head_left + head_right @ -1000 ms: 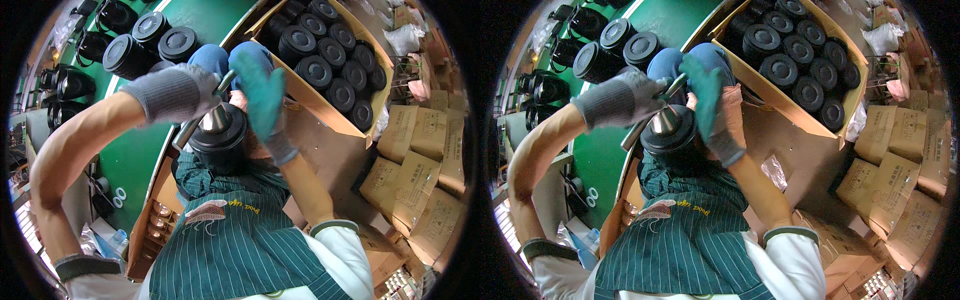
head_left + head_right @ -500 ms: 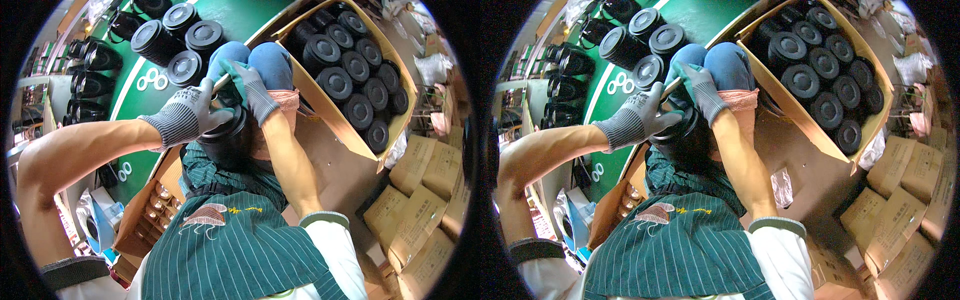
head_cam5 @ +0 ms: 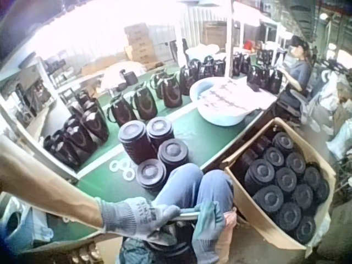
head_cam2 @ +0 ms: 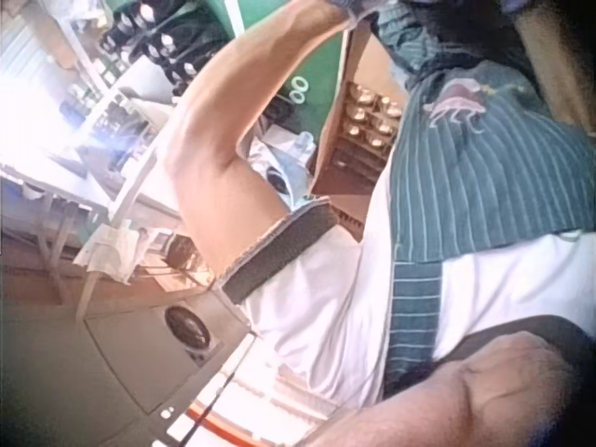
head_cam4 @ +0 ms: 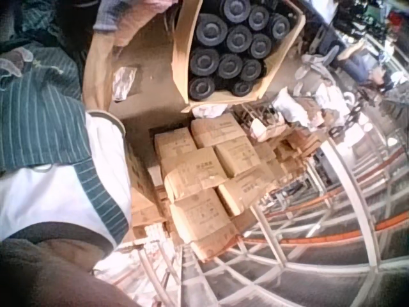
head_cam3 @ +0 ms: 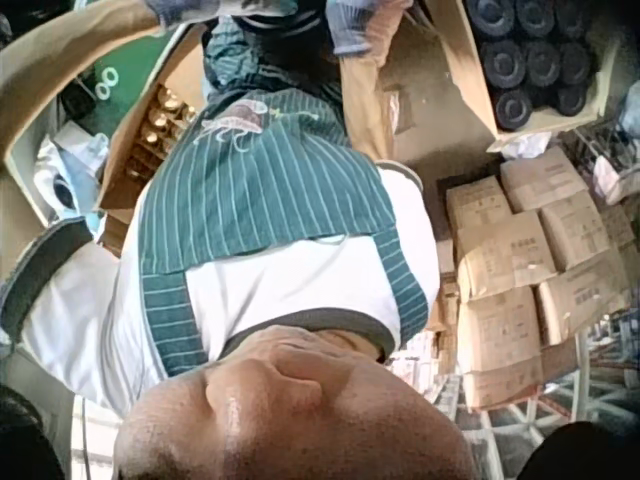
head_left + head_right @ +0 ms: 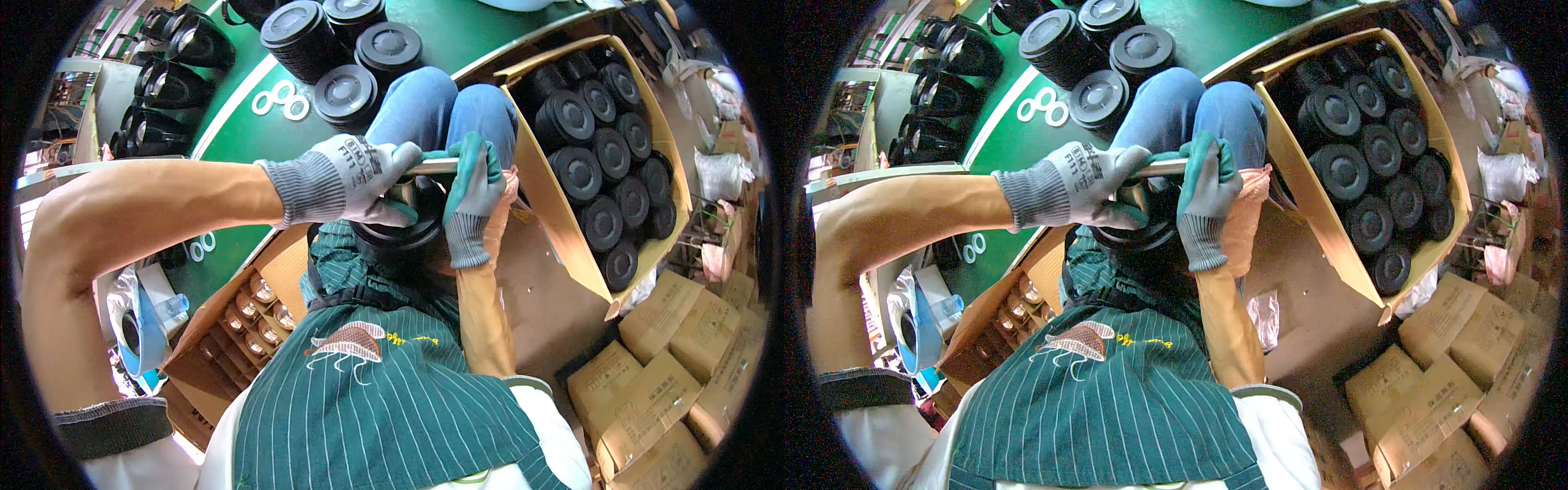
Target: The person sits on the floor and assembles black kettles by inserting a metal rod into the base, attaching a lid, and placing the finished unit on a green table. The process is repeated for multiple kettles.
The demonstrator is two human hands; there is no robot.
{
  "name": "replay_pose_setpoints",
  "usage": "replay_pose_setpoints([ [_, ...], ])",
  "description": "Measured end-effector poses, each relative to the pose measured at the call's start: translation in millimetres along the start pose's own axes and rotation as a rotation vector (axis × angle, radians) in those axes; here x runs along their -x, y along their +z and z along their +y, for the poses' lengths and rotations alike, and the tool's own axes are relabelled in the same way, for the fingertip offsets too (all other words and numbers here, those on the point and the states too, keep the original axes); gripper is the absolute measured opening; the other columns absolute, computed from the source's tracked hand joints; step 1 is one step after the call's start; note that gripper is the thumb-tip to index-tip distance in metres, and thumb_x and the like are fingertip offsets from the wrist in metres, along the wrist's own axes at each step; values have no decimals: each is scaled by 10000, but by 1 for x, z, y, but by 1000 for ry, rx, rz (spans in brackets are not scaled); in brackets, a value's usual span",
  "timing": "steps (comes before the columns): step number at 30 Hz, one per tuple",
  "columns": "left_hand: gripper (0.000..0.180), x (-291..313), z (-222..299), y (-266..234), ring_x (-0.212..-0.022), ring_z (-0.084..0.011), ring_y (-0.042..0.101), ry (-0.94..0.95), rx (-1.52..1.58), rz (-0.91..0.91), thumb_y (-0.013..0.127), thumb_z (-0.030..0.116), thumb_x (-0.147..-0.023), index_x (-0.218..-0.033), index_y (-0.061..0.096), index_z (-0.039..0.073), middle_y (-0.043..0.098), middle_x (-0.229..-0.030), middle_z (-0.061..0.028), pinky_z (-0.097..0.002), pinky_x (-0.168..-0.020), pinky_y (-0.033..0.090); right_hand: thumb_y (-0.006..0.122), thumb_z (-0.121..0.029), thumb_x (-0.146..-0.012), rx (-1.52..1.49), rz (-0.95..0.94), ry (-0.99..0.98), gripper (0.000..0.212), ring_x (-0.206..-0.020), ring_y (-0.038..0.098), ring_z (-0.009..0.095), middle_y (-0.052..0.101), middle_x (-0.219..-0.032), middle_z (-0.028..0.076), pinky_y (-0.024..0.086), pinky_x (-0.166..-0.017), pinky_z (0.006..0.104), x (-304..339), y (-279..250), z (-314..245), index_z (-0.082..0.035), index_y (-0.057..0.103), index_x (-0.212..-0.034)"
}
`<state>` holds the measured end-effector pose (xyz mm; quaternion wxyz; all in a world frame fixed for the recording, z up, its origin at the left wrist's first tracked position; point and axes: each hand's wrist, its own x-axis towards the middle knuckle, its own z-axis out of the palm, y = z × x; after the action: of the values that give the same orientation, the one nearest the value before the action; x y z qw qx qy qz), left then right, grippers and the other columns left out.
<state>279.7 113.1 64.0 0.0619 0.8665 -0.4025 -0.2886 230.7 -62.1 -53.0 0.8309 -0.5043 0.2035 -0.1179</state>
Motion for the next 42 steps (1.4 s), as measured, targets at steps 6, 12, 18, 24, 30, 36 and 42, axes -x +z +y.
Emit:
replay_pose_setpoints([
  [6, 987, 1, -21, -3, -799, -366, 723, 344, -54, 114, 827, 622, -774, -1442, 427, 16, 663, -1059, -175, -420, -678, 603, 554, -295, -1110, 278, -59, -417, 308, -805, 610, 76, 679, -954, 24, 495, -696, 241, 42, -15, -13, 0, 645, -1115],
  [12, 657, -13, -14, -6, -859, -364, 719, 81, 116, 199, 816, 426, -849, -1294, 539, 29, 714, -1007, -183, -439, -769, 565, 601, -284, -1067, -17, -275, 42, 501, -1188, 561, 172, 528, -1401, 106, 529, -963, 340, 19, -34, -33, -61, 453, -1491],
  [18, 362, 91, -89, 96, -942, -224, 752, -762, 794, 943, 653, 223, -1029, -1328, 564, 39, 769, -1080, -152, -382, -778, 581, 915, -525, -713, 1267, -620, -522, 1103, -1520, 340, 385, 412, -1581, 221, 293, -1240, 493, 64, -41, -51, -118, 392, -1595],
  [24, 592, 153, -179, 212, -1007, -402, 711, -1157, 25, 825, 667, 378, -988, -1434, 522, 17, 720, -1122, -237, -487, -893, 559, 983, -300, -621, 1015, -562, -487, 699, -1426, 476, 374, 574, -1446, 180, 378, -1199, 508, 60, -13, -62, -111, 747, -1251],
  [30, 798, 154, -136, 162, -1259, -485, 574, -845, 22, 1063, 796, 349, -852, -1518, 472, 51, 527, -1431, -324, -532, -1035, 487, 979, -288, -681, 527, -247, -610, 670, -1297, 594, 325, 644, -1376, 159, 482, -1107, 468, 19, 13, -118, -2, 718, -1227],
  [36, 679, 78, -67, 49, -1316, -528, 523, 87, 40, 1255, 872, 364, -686, -1275, 650, 109, 516, -1418, -322, -585, -1124, 423, 663, -176, -1004, -299, -217, 142, 472, -1255, 614, 231, 629, -1395, 99, 495, -1082, 375, -59, 63, -81, -9, 565, -1434],
  [42, 500, 49, -141, -51, -1304, -558, 542, 13, -16, 1317, 923, 409, -686, -1023, 721, 100, 479, -1467, -383, -565, -1092, 459, 485, -470, -1081, -7, -595, -25, 572, -1371, 520, 252, 497, -1544, 56, 422, -1171, 468, -161, 143, -41, -180, 416, -1570],
])
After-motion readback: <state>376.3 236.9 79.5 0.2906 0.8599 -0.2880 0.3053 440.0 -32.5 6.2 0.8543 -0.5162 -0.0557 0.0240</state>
